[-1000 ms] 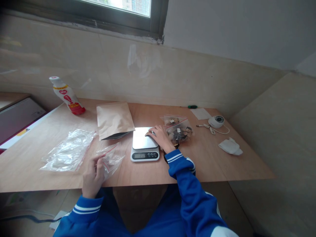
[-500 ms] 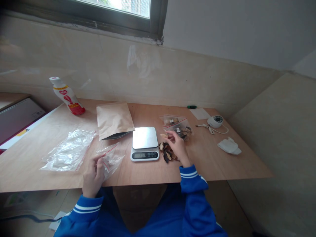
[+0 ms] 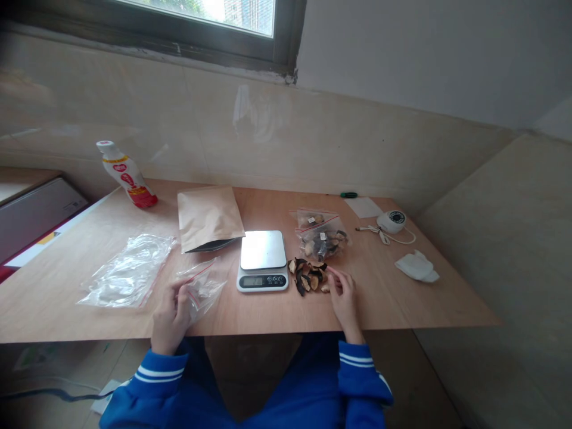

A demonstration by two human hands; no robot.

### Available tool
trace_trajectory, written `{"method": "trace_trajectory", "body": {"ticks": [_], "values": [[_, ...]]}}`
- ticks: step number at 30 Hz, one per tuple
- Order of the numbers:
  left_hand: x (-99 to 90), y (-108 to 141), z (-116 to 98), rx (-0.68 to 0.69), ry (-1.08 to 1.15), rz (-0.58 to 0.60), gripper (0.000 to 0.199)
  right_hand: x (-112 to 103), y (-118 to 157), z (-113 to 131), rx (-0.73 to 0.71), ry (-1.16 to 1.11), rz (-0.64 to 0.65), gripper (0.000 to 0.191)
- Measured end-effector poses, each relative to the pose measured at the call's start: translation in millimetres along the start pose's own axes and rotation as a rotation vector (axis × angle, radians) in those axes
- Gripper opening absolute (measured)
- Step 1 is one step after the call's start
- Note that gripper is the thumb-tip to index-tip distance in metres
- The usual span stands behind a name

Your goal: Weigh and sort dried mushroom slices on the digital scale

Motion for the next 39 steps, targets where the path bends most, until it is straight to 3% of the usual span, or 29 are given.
{"method": "trace_trajectory", "body": {"ticks": [26,32,36,39], "values": [[0.3,0,-3,0.023,-0.014,-0.005,0.033,2,1,12,-0.067,0.098,0.022,0.029],[0.8,1,-3,0.030,-0.005,-0.003,0.032,4,7,58,-0.182,0.349,-0.074,0.028],[-0.4,1,-1,0.028,-0.006,-0.017,0.032,32,10,93,-0.239,0.329,0.011,0.028],[-0.6,2,0,0.020,-0.017,-0.018,0.031,51,9,106,-0.251,0.292,0.087,0.029]]}}
Point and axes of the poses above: each hand's wrist, its own y-axis away from the middle knuckle, its own x-axis out of the palm, z = x × y, the point moved 10 cm from there along -y, towards the middle knuckle, and after that the axes turned 8 degrees about -x, right-handed, at the moved point
